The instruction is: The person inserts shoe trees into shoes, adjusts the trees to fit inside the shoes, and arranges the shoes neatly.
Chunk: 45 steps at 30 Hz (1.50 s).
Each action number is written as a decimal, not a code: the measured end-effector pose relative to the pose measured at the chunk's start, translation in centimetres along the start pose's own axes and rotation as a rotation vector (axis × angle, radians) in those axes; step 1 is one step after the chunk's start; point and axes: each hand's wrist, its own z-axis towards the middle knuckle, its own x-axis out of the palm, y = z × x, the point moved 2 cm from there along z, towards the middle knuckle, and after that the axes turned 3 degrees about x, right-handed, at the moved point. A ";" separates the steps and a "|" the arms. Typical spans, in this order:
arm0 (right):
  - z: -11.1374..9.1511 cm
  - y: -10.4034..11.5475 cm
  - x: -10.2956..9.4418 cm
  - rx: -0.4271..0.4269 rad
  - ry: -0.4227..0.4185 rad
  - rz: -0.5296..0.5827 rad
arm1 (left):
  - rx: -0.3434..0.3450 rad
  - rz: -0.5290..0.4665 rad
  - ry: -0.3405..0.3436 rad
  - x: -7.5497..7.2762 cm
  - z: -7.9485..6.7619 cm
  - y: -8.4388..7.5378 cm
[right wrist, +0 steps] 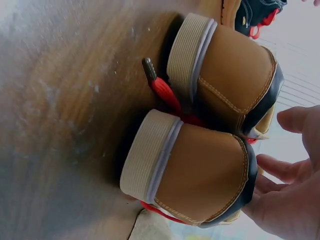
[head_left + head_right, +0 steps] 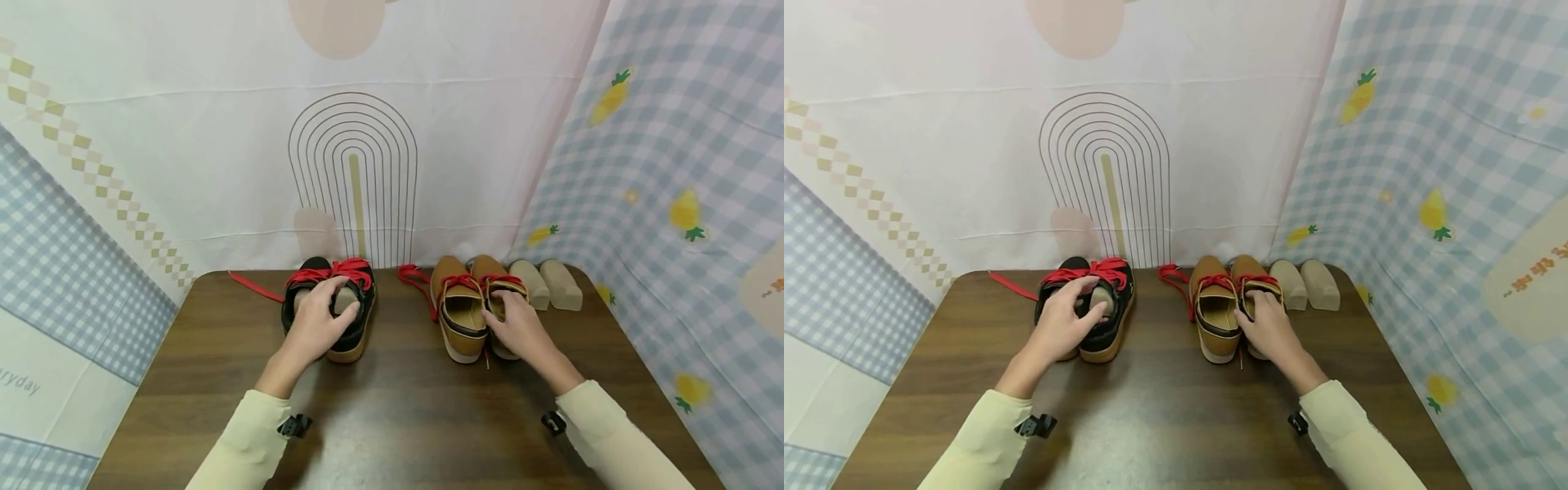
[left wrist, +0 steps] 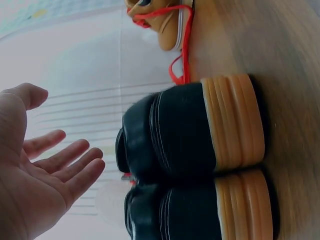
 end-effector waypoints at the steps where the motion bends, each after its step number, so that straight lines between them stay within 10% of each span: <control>1: 0.2 0.0 0.0 0.003 0.009 -0.008 | 0.010 -0.003 0.003 0.3 0.1 -0.1; 19: 1.9 -0.5 -0.1 -0.013 0.108 -0.049 | -0.001 -0.162 0.044 5.5 0.8 -1.0; 45: 0.9 1.6 1.4 -0.085 0.087 0.004 | -0.041 -0.198 0.021 5.4 1.2 -0.8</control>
